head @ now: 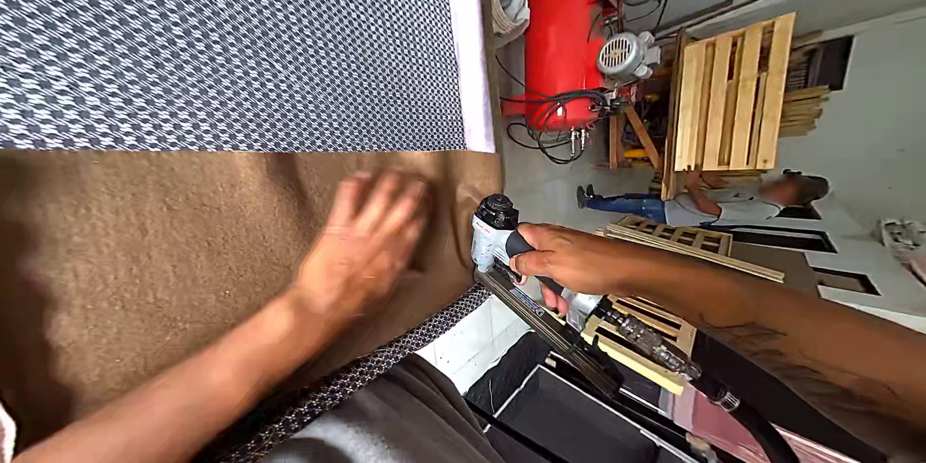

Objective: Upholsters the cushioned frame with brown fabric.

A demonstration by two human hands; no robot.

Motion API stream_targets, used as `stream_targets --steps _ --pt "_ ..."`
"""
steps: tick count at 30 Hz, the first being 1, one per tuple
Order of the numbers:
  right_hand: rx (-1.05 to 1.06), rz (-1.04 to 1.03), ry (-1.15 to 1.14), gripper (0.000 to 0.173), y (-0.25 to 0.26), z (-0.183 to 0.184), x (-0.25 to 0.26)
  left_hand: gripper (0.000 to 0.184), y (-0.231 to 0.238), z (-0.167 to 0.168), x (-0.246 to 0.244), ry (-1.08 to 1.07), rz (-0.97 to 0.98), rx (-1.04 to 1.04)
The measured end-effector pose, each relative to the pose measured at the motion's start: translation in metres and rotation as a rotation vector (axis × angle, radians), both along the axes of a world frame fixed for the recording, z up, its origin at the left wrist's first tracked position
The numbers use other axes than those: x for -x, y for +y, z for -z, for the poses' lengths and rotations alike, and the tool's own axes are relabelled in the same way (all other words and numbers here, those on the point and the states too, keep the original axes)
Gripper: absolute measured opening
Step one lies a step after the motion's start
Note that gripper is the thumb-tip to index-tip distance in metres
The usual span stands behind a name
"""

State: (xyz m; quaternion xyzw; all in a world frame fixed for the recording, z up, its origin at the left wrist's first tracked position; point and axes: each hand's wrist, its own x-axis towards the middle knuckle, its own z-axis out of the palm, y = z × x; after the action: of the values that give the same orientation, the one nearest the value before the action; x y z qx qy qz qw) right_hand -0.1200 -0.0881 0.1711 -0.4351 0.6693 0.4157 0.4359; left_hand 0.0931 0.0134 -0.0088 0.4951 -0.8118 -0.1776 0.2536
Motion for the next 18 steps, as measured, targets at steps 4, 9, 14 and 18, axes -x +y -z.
stream_targets --steps 4,9,14,18 --pt "0.003 0.221 -0.136 0.019 -0.008 -0.003 0.024 0.094 0.028 -0.002 -0.147 -0.108 -0.295 -0.218" --pt "-0.03 0.289 -0.215 0.019 -0.007 0.002 0.038 0.059 0.027 0.031 -0.176 -0.099 -0.162 0.06" --pt "-0.041 0.231 -0.146 0.018 -0.008 0.004 0.022 0.06 -0.031 0.045 -0.179 -0.069 -0.006 0.276" --pt "-0.081 0.247 -0.148 0.018 -0.01 0.003 0.017 0.058 0.021 -0.022 -0.16 -0.006 0.13 0.026"
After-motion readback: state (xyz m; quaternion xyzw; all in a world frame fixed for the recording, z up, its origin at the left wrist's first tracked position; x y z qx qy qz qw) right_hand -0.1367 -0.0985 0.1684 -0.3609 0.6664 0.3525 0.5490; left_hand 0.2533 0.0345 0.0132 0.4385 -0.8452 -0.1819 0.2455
